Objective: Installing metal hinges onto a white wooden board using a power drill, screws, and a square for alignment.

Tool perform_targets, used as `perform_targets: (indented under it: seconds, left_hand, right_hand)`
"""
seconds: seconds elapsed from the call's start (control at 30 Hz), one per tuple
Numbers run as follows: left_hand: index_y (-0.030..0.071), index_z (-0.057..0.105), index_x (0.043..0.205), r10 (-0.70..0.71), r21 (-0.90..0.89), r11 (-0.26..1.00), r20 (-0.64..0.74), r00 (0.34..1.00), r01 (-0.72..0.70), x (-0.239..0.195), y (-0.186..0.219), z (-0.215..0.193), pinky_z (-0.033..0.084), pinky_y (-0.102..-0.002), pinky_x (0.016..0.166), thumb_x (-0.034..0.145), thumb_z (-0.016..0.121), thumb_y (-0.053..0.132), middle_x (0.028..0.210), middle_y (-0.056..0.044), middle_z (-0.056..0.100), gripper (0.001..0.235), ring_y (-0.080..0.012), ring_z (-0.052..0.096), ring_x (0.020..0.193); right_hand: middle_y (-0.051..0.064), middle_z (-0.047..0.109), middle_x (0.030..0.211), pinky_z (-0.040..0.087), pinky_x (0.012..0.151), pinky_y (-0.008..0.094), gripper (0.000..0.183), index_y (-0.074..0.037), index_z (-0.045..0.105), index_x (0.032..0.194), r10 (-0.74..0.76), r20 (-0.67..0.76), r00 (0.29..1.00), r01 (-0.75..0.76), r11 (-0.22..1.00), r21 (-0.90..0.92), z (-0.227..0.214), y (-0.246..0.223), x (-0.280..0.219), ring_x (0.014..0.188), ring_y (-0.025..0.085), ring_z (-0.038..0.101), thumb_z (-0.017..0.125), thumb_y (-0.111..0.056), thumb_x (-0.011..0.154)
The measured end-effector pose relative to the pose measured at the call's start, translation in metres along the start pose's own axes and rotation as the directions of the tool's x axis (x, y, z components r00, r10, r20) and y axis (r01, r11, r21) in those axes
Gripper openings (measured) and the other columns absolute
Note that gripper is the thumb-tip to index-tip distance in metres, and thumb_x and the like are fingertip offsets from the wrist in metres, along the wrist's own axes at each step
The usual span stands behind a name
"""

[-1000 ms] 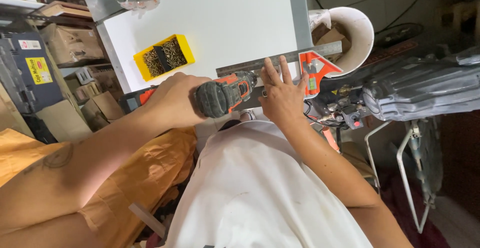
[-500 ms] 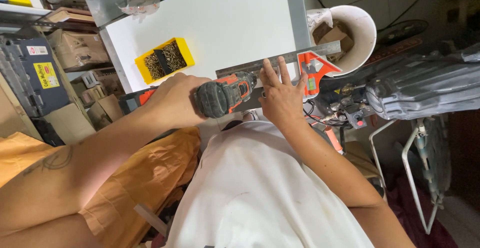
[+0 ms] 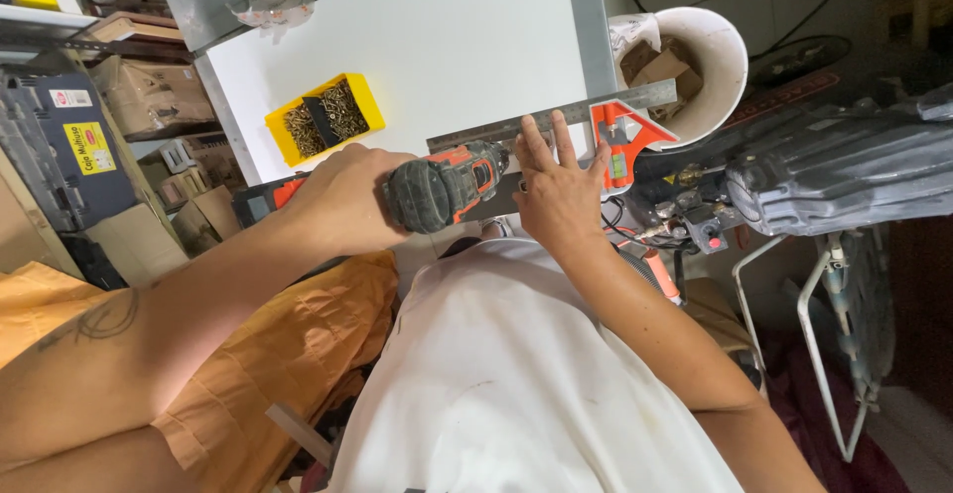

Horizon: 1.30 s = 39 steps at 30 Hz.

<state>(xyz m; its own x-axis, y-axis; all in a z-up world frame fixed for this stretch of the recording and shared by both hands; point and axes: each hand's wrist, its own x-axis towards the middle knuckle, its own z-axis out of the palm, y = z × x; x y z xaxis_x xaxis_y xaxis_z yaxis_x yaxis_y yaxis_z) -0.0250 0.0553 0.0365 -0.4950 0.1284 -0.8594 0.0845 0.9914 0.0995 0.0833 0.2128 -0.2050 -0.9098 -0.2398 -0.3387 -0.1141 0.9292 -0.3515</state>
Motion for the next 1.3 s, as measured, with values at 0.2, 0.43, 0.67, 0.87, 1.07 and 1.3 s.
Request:
perform_targets:
  seconds: [0.2,0.43,0.67,0.87,1.07,1.3]
  left_hand:
    - [0.01,0.078,0.089,-0.014,-0.017,1.0,-0.01,1.0,0.014,-0.001,-0.002,0.001,0.058,-0.049,0.083,0.077,0.061,0.015,0.08,-0.019,0.079,0.021,-0.0432,0.077,0.086]
    - [0.01,0.078,0.091,-0.021,0.004,1.0,-0.009,1.0,0.021,-0.004,0.003,-0.001,0.058,-0.049,0.084,0.078,0.061,0.016,0.082,-0.02,0.079,0.023,-0.0436,0.077,0.088]
    - [0.011,0.078,0.088,-0.022,0.026,0.999,-0.005,1.0,0.022,0.0,0.0,0.002,0.058,-0.048,0.083,0.077,0.061,0.018,0.081,-0.019,0.079,0.021,-0.0429,0.077,0.086]
    - [0.012,0.077,0.089,-0.018,0.004,1.0,-0.003,1.0,0.018,0.003,-0.006,0.005,0.058,-0.047,0.083,0.077,0.061,0.018,0.08,-0.018,0.079,0.021,-0.0418,0.077,0.087]
    - [0.01,0.076,0.087,-0.02,0.055,0.998,0.016,1.0,0.019,0.001,0.002,0.0,0.058,-0.05,0.083,0.077,0.059,0.018,0.081,-0.02,0.078,0.021,-0.0445,0.076,0.087]
    - [0.01,0.078,0.09,-0.049,0.029,0.998,0.026,0.998,0.048,0.001,0.006,-0.003,0.058,-0.05,0.086,0.079,0.061,0.017,0.083,-0.02,0.079,0.021,-0.0432,0.077,0.088]
  right_hand:
    - [0.0,0.026,0.178,0.022,0.11,0.083,0.078,-0.015,0.053,0.157,0.003,-0.011,1.0,-0.003,1.0,-0.002,0.001,-0.001,0.0,0.163,0.034,0.009,0.08,-0.034,0.086]
    - [0.0,0.026,0.178,0.022,0.109,0.083,0.078,-0.016,0.052,0.158,-0.001,-0.018,1.0,0.0,1.0,-0.019,0.001,0.0,0.0,0.164,0.034,0.009,0.08,-0.034,0.087]
    - [0.0,0.026,0.177,0.022,0.11,0.082,0.077,-0.015,0.053,0.157,0.0,-0.025,1.0,0.0,1.0,-0.004,0.002,0.0,-0.001,0.163,0.033,0.009,0.08,-0.034,0.086]
    - [0.0,0.026,0.177,0.022,0.109,0.082,0.077,-0.015,0.053,0.157,-0.004,-0.03,1.0,0.004,1.0,-0.002,0.003,0.001,0.0,0.163,0.034,0.01,0.08,-0.034,0.087]
    - [-0.001,0.025,0.177,0.023,0.109,0.083,0.08,-0.015,0.052,0.158,0.003,-0.01,1.0,-0.003,1.0,-0.003,0.001,0.0,0.0,0.164,0.033,0.008,0.08,-0.035,0.086]
    - [0.001,0.026,0.177,0.022,0.109,0.083,0.079,-0.014,0.053,0.157,-0.003,-0.01,1.0,0.003,1.0,0.009,0.0,0.0,0.0,0.163,0.034,0.009,0.081,-0.034,0.086]
